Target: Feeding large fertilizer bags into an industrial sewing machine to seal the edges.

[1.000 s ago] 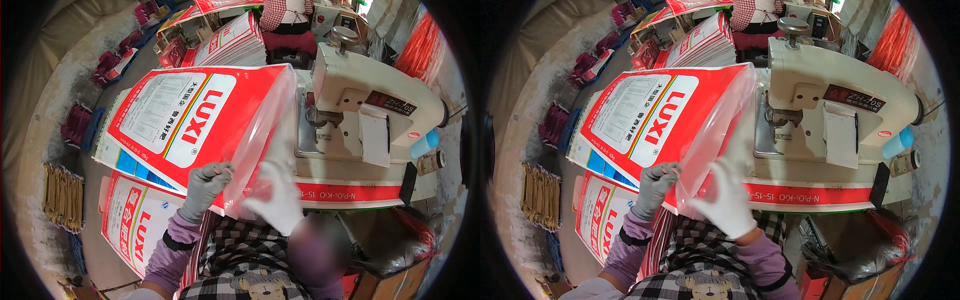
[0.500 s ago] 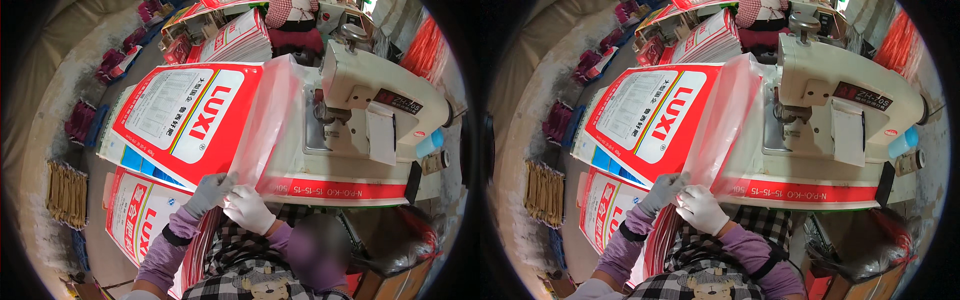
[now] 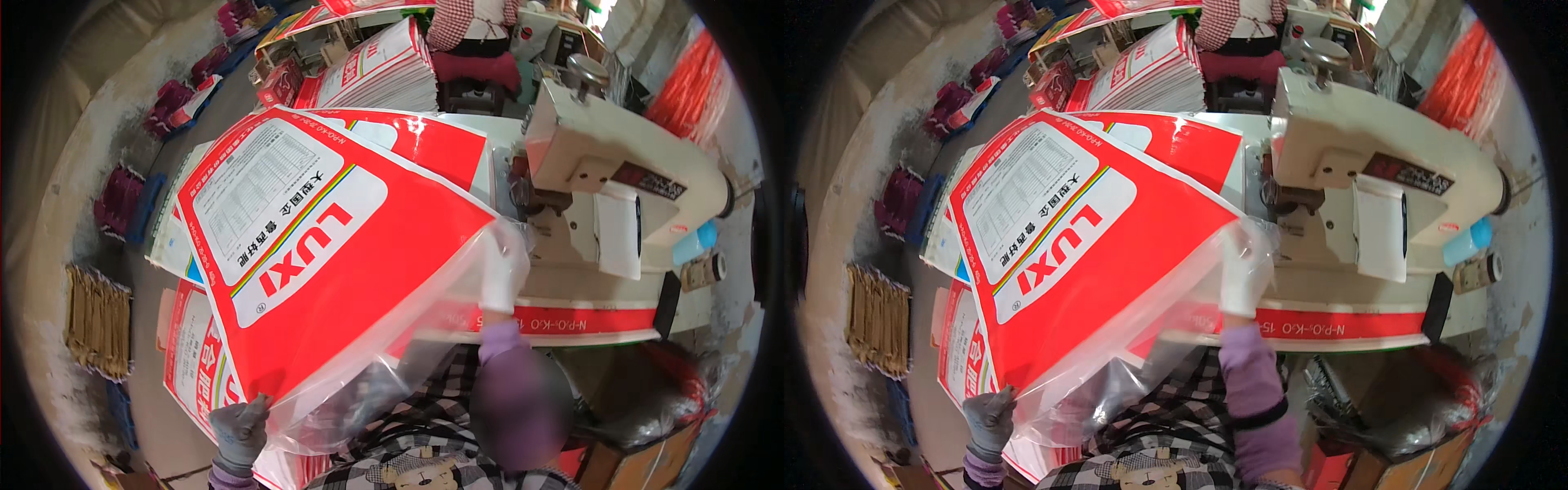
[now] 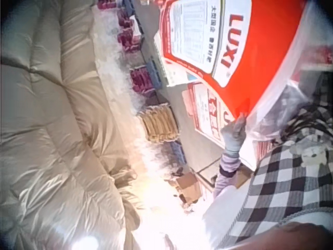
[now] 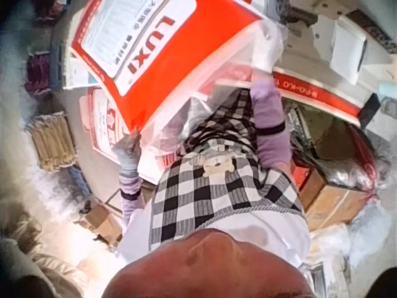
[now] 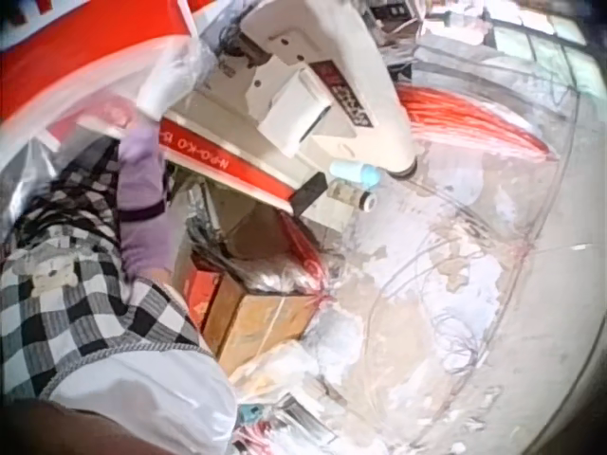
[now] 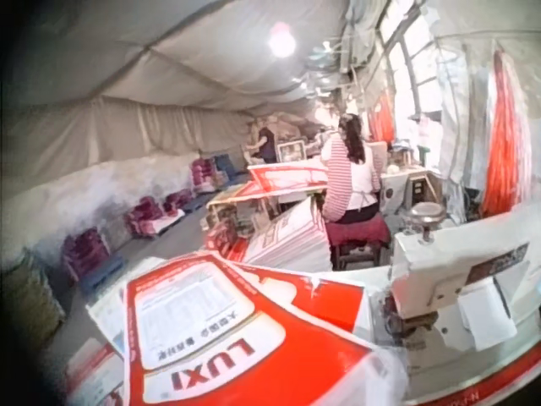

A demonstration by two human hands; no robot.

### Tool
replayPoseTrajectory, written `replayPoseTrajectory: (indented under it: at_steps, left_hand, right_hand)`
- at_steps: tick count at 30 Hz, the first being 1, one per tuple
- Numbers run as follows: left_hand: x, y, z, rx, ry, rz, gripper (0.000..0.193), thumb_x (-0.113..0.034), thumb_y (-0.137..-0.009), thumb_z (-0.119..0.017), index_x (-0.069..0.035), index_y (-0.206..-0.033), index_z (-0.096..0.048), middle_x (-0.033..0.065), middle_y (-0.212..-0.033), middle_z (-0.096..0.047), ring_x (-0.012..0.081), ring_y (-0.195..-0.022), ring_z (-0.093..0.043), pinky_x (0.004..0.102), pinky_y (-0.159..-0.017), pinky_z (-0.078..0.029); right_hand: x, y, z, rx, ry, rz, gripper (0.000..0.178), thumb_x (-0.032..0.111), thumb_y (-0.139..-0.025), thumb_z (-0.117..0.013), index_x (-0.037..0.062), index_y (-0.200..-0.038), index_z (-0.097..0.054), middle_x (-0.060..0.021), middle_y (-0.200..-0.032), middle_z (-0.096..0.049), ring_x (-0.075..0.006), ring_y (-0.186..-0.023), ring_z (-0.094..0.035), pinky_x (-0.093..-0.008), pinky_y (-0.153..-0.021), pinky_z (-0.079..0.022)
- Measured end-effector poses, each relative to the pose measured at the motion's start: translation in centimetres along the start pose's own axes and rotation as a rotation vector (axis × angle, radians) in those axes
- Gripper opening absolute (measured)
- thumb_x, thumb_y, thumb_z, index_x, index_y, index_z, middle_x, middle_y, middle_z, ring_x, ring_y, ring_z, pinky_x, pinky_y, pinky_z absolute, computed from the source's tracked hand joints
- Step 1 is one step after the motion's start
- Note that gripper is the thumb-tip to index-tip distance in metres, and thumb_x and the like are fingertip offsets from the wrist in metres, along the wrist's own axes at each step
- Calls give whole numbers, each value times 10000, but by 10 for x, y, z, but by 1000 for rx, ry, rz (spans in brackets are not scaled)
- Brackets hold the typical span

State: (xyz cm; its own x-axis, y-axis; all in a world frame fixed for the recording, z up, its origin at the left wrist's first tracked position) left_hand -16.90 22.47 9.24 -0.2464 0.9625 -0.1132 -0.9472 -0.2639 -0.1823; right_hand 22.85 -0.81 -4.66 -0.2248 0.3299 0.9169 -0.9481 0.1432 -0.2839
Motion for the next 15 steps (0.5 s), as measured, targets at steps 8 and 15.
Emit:
replayPoseTrajectory:
  at_steps: [8,15]
  left_hand:
    - [31,1,-7,-203,222,242,202,-31,-731,-678,-20,-925,-621,149,-766,-603,288,-670,-611,358,-573,-469]
    - [48,5,-3,-2,68,159,281,-188,-779,-759,-98,-1000,-612,62,-521,-485,260,-419,-504,361,-422,-374]
  right_hand:
    - [13,11,33,15,321,557,276,102,-827,-670,57,-1097,-632,-99,-988,-664,-249,-951,-640,-316,-819,-499]
    - [-13,-22,5,360,518,128,141,150,-748,-660,67,-860,-679,-174,-765,-638,-347,-701,-659,-391,-610,-507]
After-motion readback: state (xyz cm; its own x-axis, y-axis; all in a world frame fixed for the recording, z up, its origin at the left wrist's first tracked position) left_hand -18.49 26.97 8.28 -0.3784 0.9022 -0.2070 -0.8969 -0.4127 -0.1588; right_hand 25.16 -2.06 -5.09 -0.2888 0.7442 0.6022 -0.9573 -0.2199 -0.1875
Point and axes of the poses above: each hand's wrist, its own y-axis away from the middle knuckle, its own z-axis out of the back of the hand, x = y × z, the point moved 6 cm from there along -y, towards the middle knuckle
